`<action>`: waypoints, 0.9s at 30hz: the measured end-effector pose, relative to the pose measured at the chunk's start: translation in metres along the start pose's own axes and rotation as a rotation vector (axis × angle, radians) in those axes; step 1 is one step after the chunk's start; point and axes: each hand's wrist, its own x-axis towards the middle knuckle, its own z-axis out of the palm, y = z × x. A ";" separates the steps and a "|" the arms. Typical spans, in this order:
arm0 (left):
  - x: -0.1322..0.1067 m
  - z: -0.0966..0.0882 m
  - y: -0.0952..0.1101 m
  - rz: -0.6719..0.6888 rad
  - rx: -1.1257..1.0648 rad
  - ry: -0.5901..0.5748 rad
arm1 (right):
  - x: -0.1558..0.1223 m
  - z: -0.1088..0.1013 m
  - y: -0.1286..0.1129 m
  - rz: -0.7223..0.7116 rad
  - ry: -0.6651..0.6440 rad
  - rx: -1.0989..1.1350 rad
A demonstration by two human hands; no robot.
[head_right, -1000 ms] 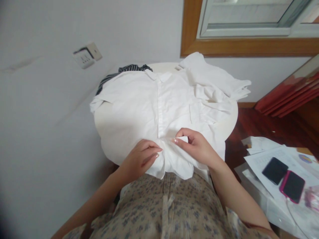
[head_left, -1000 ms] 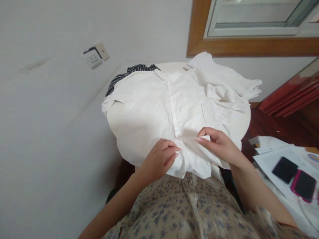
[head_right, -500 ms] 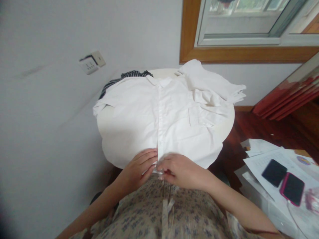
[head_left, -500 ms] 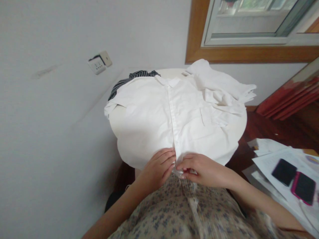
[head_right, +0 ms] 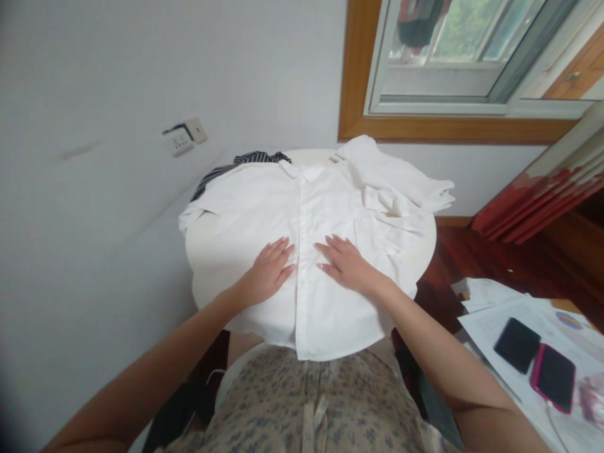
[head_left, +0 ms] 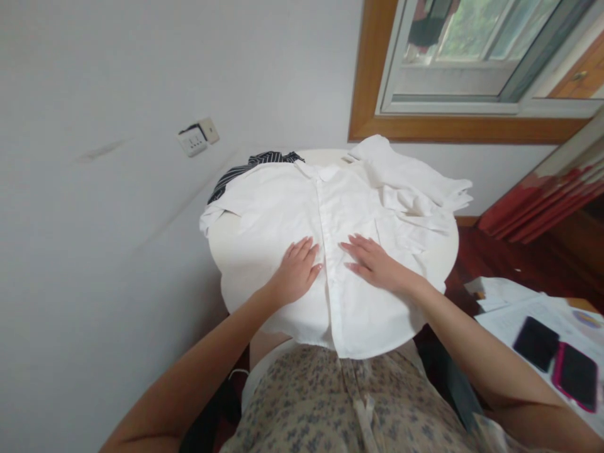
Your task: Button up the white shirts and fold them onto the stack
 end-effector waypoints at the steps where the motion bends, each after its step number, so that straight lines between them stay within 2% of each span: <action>1: -0.002 0.003 0.001 -0.018 0.027 -0.019 | -0.003 0.004 0.001 0.014 -0.025 -0.054; 8: -0.020 -0.004 0.019 -0.052 0.090 -0.044 | -0.023 0.010 -0.002 0.055 -0.053 -0.238; 13: -0.025 -0.003 0.026 -0.056 0.087 -0.017 | -0.032 0.010 0.000 0.029 -0.031 -0.246; 20: -0.037 -0.011 0.020 -0.012 0.070 0.003 | -0.049 0.009 0.007 0.019 -0.008 -0.234; 27: -0.057 -0.018 0.036 0.012 0.020 -0.023 | -0.071 0.000 0.000 0.003 -0.014 -0.215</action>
